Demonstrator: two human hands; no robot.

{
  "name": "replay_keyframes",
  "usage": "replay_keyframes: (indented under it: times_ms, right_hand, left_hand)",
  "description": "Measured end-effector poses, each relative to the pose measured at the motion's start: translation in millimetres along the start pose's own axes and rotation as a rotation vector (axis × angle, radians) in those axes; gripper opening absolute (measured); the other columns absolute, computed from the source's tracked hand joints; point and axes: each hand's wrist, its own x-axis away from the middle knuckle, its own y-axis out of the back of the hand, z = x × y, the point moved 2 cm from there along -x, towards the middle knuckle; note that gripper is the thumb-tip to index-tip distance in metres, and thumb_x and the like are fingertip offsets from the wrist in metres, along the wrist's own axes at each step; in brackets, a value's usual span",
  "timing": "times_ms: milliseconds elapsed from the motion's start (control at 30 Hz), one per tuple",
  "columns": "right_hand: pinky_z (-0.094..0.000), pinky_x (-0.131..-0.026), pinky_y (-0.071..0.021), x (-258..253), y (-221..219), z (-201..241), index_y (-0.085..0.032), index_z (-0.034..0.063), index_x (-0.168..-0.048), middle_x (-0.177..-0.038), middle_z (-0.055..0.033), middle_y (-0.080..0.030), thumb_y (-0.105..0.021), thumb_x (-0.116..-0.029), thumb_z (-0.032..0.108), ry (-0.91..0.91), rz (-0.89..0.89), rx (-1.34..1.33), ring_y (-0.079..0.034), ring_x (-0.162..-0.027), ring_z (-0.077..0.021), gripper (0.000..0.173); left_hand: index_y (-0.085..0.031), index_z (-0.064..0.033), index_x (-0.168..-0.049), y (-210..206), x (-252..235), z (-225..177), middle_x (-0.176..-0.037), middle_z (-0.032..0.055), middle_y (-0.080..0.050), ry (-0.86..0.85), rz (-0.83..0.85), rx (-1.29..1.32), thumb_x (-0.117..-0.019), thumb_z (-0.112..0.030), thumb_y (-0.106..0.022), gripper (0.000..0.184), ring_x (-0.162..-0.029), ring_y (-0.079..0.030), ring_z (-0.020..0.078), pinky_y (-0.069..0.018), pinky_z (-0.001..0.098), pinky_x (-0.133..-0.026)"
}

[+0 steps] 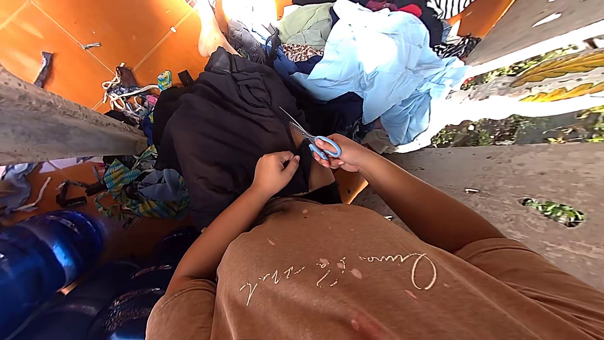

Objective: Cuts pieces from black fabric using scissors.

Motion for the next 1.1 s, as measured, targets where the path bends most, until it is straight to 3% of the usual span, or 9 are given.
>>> replay_keyframes:
  times_ms: [233, 600, 867, 967, 1033, 1100]
  right_hand:
    - [-0.0106, -0.037, -0.0280, -0.1, -1.3, 7.4, -0.057, 0.0076, -0.075, -0.056, 0.0048, -0.054, -0.046, -0.1073, 0.012, -0.023, -0.022, 0.073, -0.037, -0.038, 0.0041, 0.034]
    - [-0.0101, -0.034, -0.0237, -8.8, -12.1, 22.1, -0.057, 0.0072, -0.081, -0.058, 0.0037, -0.056, -0.040, -0.1114, 0.023, -0.057, -0.036, 0.058, -0.032, -0.035, 0.0048, 0.038]
    - [-0.0114, -0.035, -0.0268, -12.0, -10.3, 21.8, -0.058, 0.0066, -0.078, -0.055, 0.0045, -0.053, -0.049, -0.1085, 0.018, -0.045, -0.060, 0.120, -0.036, -0.037, 0.0032, 0.034]
    - [-0.0110, -0.036, -0.0259, -8.5, -7.6, 19.9, -0.056, 0.0078, -0.080, -0.056, 0.0052, -0.052, -0.039, -0.1115, 0.023, -0.075, -0.008, 0.081, -0.034, -0.037, 0.0040, 0.039]
    - [-0.0092, -0.037, -0.0265, -4.5, 3.5, 12.9, -0.056, 0.0099, -0.083, -0.059, 0.0061, -0.055, -0.030, -0.1113, 0.033, -0.049, 0.117, 0.092, -0.034, -0.038, 0.0057, 0.045]
    - [-0.0080, -0.041, -0.0308, 1.4, 22.9, 5.4, -0.058, 0.0141, -0.085, -0.064, 0.0087, -0.059, -0.039, -0.1056, 0.047, -0.007, 0.254, 0.150, -0.041, -0.043, 0.0069, 0.043]
  left_hand:
    - [-0.064, 0.0000, -0.069, -1.1, 0.7, 1.2, -0.061, 0.0075, -0.058, -0.045, -0.002, 0.000, -0.0966, -0.011, -0.059, 0.030, -0.058, -0.056, 0.0180, -0.0443, 0.0388, -0.056]
    - [-0.058, -0.0021, -0.063, -0.7, 1.1, 1.4, -0.056, 0.0043, -0.051, -0.086, 0.001, 0.005, -0.0940, -0.012, -0.060, 0.033, -0.053, -0.050, 0.0147, -0.0391, 0.0350, -0.052]
    - [-0.057, -0.0017, -0.062, -1.2, 1.6, 1.4, -0.056, 0.0059, -0.051, -0.116, 0.021, -0.019, -0.0932, -0.012, -0.060, 0.033, -0.053, -0.051, 0.0169, -0.0400, 0.0366, -0.053]
    - [-0.057, -0.0012, -0.064, 3.1, 0.2, -2.4, -0.057, 0.0060, -0.052, -0.054, 0.076, -0.053, -0.0952, -0.013, -0.060, 0.034, -0.054, -0.051, 0.0178, -0.0402, 0.0382, -0.054]
    - [-0.059, -0.0009, -0.067, 10.6, -0.6, -6.1, -0.059, 0.0064, -0.052, 0.005, 0.125, -0.083, -0.0974, -0.014, -0.059, 0.033, -0.056, -0.052, 0.0192, -0.0409, 0.0401, -0.056]
    - [-0.059, -0.0008, -0.068, 19.3, 1.9, -7.6, -0.060, 0.0072, -0.053, 0.046, 0.095, -0.094, -0.0966, -0.014, -0.059, 0.031, -0.058, -0.053, 0.0205, -0.0423, 0.0419, -0.057]
